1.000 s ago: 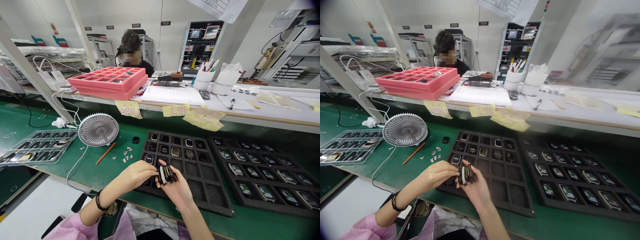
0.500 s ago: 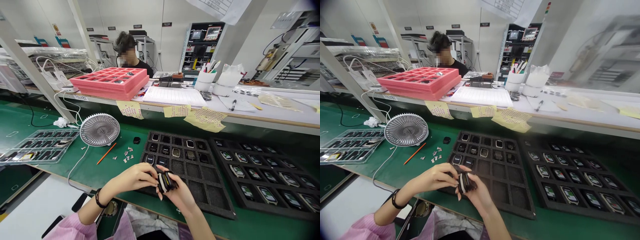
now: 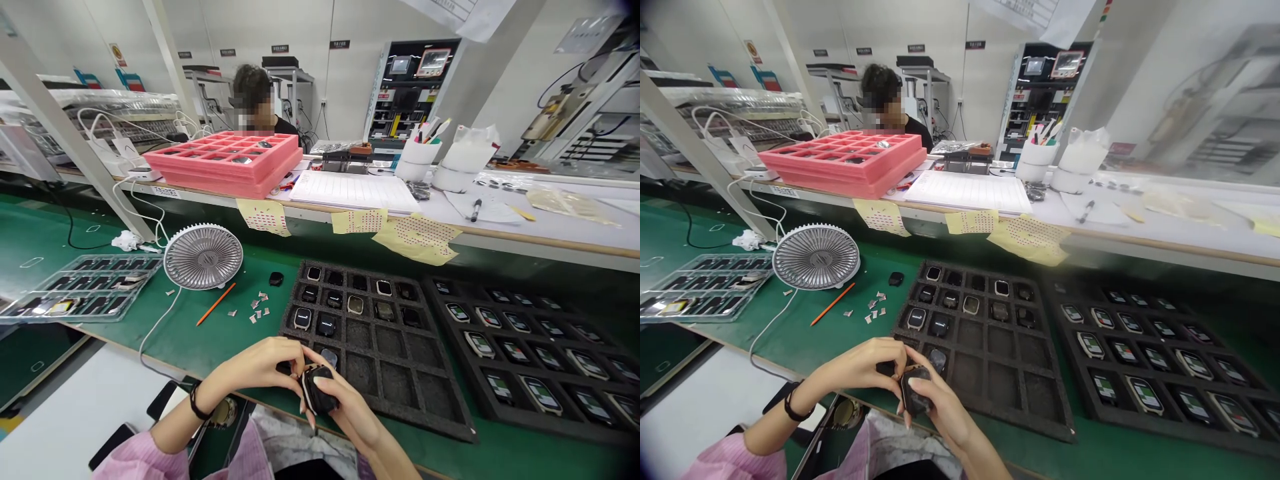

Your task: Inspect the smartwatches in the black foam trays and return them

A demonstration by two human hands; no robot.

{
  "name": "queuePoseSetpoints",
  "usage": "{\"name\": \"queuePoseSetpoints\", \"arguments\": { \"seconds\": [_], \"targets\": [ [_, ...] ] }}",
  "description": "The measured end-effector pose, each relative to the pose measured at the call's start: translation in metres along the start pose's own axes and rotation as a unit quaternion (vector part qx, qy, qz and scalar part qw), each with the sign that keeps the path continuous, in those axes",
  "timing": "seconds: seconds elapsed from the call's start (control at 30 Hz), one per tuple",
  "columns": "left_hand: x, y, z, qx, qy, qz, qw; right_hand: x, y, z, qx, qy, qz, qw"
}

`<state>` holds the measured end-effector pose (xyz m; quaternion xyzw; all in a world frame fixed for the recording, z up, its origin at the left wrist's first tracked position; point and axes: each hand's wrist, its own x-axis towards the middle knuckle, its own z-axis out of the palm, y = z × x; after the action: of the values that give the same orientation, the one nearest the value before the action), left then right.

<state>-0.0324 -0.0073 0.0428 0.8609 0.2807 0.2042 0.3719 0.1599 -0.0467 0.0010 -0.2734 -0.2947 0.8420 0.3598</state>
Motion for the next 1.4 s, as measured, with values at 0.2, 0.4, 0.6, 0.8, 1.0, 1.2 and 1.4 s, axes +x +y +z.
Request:
{"name": "queuePoseSetpoints", "arguments": {
  "seconds": [0.2,0.4,0.6,0.8,1.0,1.2,1.4],
  "targets": [
    [-0.005,-0.024,-0.016,-0.050,0.050,-0.049,0.996,0.007,0.002,0.002,0.045,-0.001,-0.021,0.999],
    [-0.025,-0.079,-0.033,0.305,0.178,-0.223,0.909,0.009,-0.011,-0.004,0.076,0.019,-0.041,0.996],
    [-0.027,-0.106,-0.013,0.364,0.186,-0.236,0.882,0.008,-0.024,-0.003,0.112,0.026,-0.027,0.993],
    [-0.022,-0.091,-0.028,0.370,0.188,-0.191,0.889,0.008,-0.032,-0.003,0.137,0.023,-0.007,0.990],
    [-0.004,-0.011,-0.022,0.281,0.175,0.114,0.937,0.011,-0.039,-0.004,0.158,0.003,0.021,0.987],
    [0.009,0.021,-0.009,0.255,0.132,0.210,0.935,0.009,-0.040,-0.001,0.156,-0.025,0.035,0.987],
    [0.011,0.024,-0.015,0.256,0.061,0.206,0.943,0.008,-0.038,-0.001,0.130,-0.051,0.039,0.989]
  ]
}}
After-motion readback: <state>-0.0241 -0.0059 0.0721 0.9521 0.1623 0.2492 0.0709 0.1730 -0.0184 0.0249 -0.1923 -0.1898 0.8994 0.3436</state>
